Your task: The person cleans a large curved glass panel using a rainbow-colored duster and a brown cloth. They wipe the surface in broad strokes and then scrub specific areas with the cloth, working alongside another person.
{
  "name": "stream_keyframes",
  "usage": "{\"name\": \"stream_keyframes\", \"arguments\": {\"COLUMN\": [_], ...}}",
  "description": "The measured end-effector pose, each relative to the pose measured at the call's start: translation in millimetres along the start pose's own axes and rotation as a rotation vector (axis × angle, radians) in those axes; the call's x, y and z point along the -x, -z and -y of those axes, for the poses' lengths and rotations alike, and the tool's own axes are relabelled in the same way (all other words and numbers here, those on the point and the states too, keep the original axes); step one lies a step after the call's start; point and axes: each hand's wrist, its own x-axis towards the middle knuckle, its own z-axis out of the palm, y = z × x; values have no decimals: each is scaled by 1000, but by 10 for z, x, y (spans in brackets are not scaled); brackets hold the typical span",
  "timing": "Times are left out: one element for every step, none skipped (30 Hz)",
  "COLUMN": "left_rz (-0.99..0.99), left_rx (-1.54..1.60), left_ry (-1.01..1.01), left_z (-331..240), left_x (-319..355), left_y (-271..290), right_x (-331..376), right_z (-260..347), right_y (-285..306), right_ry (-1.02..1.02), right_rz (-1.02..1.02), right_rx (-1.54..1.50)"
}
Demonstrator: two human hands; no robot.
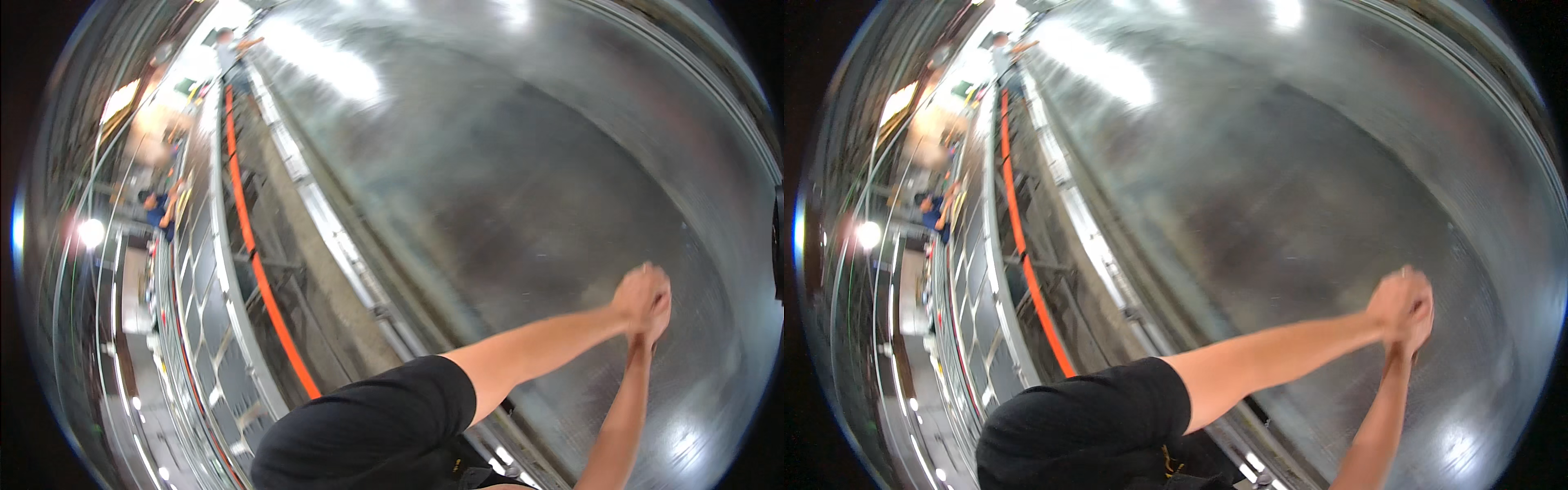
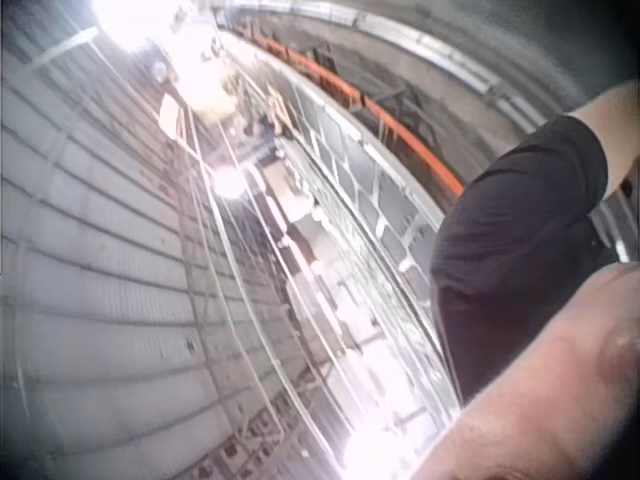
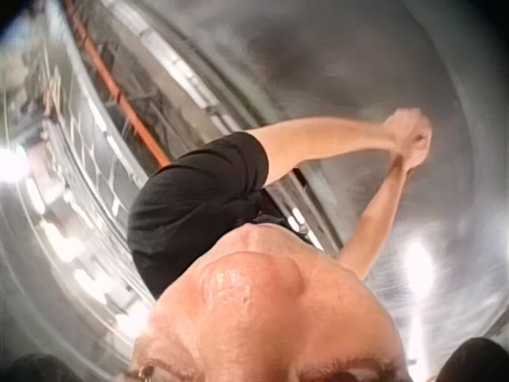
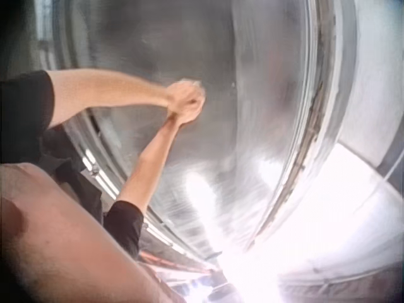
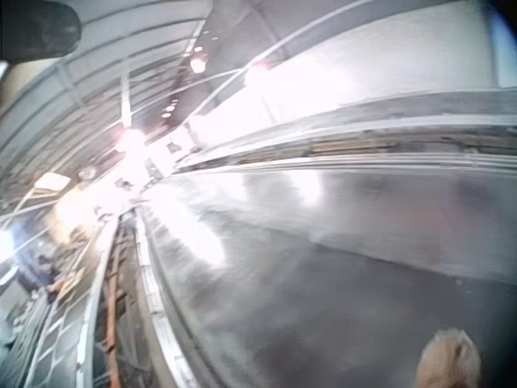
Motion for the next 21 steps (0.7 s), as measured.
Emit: {"name": "stream_keyframes", "arguments": {"left_rz": [109, 73, 113, 192, 137, 209, 257, 228, 183, 206, 225, 239, 232, 193, 214, 213, 201, 190, 226, 267, 257], "left_rx": [-33, -141, -349, -408, -524, -202, -198, -73, 23, 2, -18, -33, -17, -1, 9, 25, 57, 81, 85, 79, 69], "left_ry": [78, 82, -83, -68, -126, -21, 4, 23, 29, 24, 7, -12, -83, -116, -137, -141, -159, -176, -191, -206, -225], "left_z": [-71, -79, 135, 52, 59, -3, 4, 111, 134, 118, 62, 10, 187, 296, 198, 157, 115, 112, 118, 210, 195], "left_x": [-318, -714, -1182, -1575, -1900, -2171, -2307, -2270, -2256, -2194, -2124, -2034, -1400, -904, -687, -452, -126, 185, 507, 814, 1234], "left_y": [10, -54, -334, -514, -613, -655, -824, -1011, -1108, -1124, -1071, -962, -834, -583, -353, -51, 189, 417, 623, 799, 1064], "right_x": [-394, -833, -1267, -1611, -1864, -2107, -2256, -2247, -2238, -2164, -2080, -1975, -1289, -786, -582, -309, 45, 398, 790, 1116, 1533], "right_z": [-48, -20, -85, -183, -384, -524, -677, -826, -870, -849, -759, -628, -619, -433, -393, -79, 123, 362, 610, 722, 951], "right_y": [78, 139, 241, 300, 357, 331, 419, 407, 410, 426, 452, 450, 211, 35, -43, -119, -209, -282, -291, -402, -441], "right_ry": [-17, -23, -46, -65, -29, 34, 16, 136, 277, 207, 145, 86, 115, 168, 245, 231, 208, 129, 84, -8, -20], "right_rz": [35, 83, 95, 79, -74, -210, -141, -272, -418, -390, -373, -357, -401, -385, -427, -404, -417, -330, -233, -127, -70], "right_rx": [183, 336, 451, 543, 486, 425, 519, 515, 485, 490, 496, 504, 484, 436, 413, 361, 367, 430, 480, 472, 422]}}
